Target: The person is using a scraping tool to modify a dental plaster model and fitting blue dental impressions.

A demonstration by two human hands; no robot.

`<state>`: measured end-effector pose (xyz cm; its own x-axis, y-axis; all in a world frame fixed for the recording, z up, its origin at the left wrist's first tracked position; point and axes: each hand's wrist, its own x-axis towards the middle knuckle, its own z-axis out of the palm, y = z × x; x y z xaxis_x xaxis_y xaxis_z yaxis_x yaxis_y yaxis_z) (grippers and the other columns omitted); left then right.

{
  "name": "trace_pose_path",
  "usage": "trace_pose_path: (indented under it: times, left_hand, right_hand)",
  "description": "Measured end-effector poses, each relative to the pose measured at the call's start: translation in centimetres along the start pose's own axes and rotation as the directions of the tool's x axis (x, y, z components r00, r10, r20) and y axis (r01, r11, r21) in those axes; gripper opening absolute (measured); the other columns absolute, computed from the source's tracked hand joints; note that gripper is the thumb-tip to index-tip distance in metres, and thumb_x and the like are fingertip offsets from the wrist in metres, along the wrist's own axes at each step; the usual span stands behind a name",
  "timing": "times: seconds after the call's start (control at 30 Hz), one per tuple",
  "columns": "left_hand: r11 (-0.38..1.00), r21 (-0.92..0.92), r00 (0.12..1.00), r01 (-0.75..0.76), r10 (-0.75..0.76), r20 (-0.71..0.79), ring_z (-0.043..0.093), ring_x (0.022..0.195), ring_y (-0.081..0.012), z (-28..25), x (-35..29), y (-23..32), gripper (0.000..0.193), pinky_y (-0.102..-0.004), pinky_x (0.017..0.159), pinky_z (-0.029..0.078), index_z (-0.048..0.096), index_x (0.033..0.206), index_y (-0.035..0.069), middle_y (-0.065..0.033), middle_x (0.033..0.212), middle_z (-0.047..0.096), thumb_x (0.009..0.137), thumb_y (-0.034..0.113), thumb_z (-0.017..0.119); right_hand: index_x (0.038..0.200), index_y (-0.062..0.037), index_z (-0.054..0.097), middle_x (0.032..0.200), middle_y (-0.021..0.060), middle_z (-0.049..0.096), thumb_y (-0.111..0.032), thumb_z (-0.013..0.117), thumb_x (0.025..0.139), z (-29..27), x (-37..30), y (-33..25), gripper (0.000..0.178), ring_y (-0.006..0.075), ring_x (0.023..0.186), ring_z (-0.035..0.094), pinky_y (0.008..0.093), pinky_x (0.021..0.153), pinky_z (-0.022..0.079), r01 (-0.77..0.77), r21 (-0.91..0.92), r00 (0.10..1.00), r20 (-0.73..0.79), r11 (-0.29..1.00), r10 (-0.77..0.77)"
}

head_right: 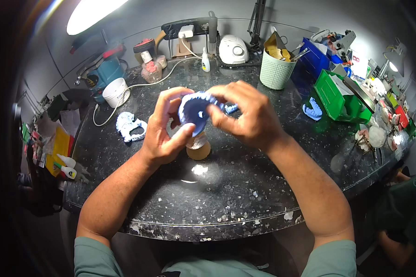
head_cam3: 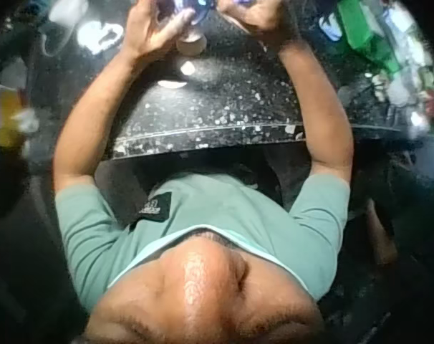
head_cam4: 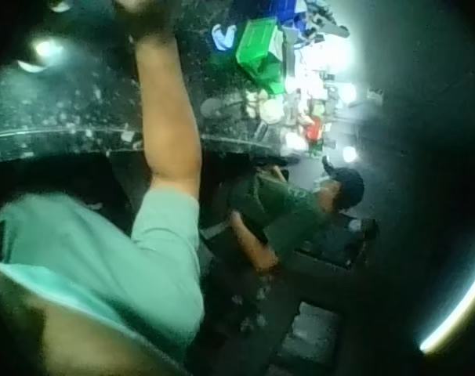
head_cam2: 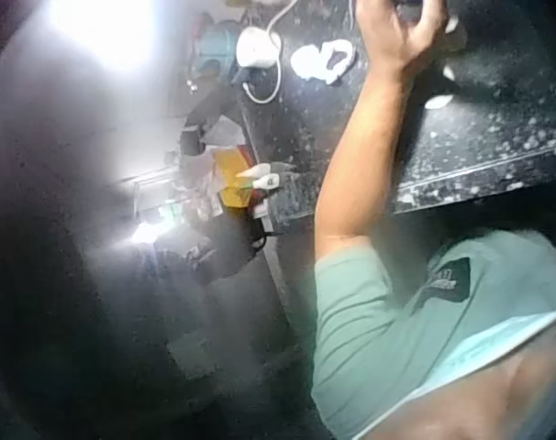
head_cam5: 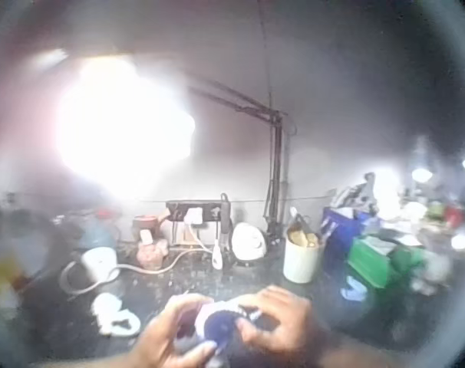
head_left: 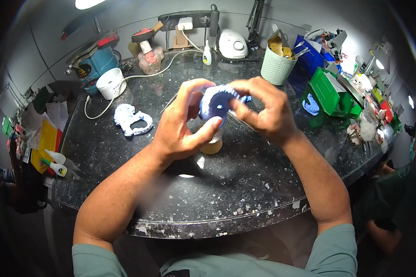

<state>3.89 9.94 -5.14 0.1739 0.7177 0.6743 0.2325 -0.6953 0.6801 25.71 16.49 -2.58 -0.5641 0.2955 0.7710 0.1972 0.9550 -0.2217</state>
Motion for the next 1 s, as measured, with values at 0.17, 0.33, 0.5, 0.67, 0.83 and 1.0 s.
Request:
trace_pose_path:
  times: [0.17,0.33,0.5,0.67,0.83,1.0]
  left_hand:
    - [0.998,0.038,0.992,0.051,-0.046,-0.118,0.05,0.081,-0.0083,-0.6,0.0,-1.5,0.035,-0.0242,0.076,0.042,0.053,0.131,0.005,-0.0019,0.09,0.055,0.101,0.022,0.06]
    - [0.957,0.205,0.954,0.205,-0.149,-0.259,0.052,0.087,-0.0071,-2.1,0.4,-4.7,0.014,-0.0229,0.081,0.041,0.061,0.104,0.003,0.0012,0.095,0.059,0.105,0.017,0.057]
    - [0.81,0.525,0.965,0.262,-0.219,-0.145,0.052,0.111,-0.0184,-2.5,-0.2,-6.1,0.028,-0.0299,0.089,0.045,0.061,0.121,0.01,-0.0045,0.116,0.058,0.095,0.015,0.068]
    - [0.761,0.606,0.958,0.231,-0.286,-0.006,0.047,0.128,-0.0274,-2.0,-0.4,-5.3,0.046,-0.0381,0.104,0.042,0.06,0.133,0.011,-0.0114,0.132,0.058,0.094,0.034,0.07]
    - [0.809,0.523,0.957,0.267,-0.285,-0.049,0.048,0.128,-0.0281,-1.8,-0.2,-5.1,0.041,-0.04,0.107,0.041,0.064,0.129,0.009,-0.0125,0.131,0.059,0.096,0.033,0.068]
    - [0.918,0.381,0.956,0.111,0.007,-0.295,0.057,0.083,-0.0095,-2.7,1.2,-4.1,0.023,-0.0257,0.077,0.045,0.072,0.096,0.002,-0.0015,0.089,0.065,0.103,0.021,0.062]
  right_hand:
    - [0.094,-0.0014,0.074,0.078,0.0139,0.073,-0.03,0.07,0.091,-3.7,-1.1,5.0,0.029,0.0264,0.071,0.072,0.0368,0.068,0.054,-0.667,-0.136,0.743,-0.198,0.733,0.639]
    - [0.085,-0.0002,0.075,0.084,0.0227,0.073,-0.043,0.066,0.089,-6.7,-3.8,9.1,0.044,0.0415,0.085,0.071,0.0476,0.078,0.055,-0.704,-0.635,0.539,-0.186,0.318,0.821]
    - [0.094,0.0019,0.075,0.098,0.0247,0.074,-0.047,0.067,0.09,-6.3,-3.8,9.4,0.05,0.0412,0.095,0.072,0.049,0.084,0.057,-0.696,-0.687,0.441,-0.18,0.208,0.879]
    - [0.099,0.0022,0.074,0.1,0.0255,0.073,-0.047,0.066,0.09,-5.6,-3.3,8.9,0.051,0.0408,0.097,0.072,0.0486,0.085,0.057,-0.662,-0.722,0.423,-0.137,0.202,0.896]
    - [0.098,0.0026,0.073,0.092,0.0212,0.074,-0.045,0.066,0.091,-5.5,-4.3,9.3,0.049,0.0417,0.094,0.071,0.05,0.085,0.057,-0.606,-0.76,0.557,-0.192,0.237,0.808]
    - [0.095,-0.0008,0.071,0.076,0.0135,0.069,-0.034,0.07,0.09,-5.3,-3.7,9.0,0.033,0.0346,0.076,0.07,0.0458,0.075,0.056,-0.419,-0.721,0.908,-0.322,0.552,0.27]
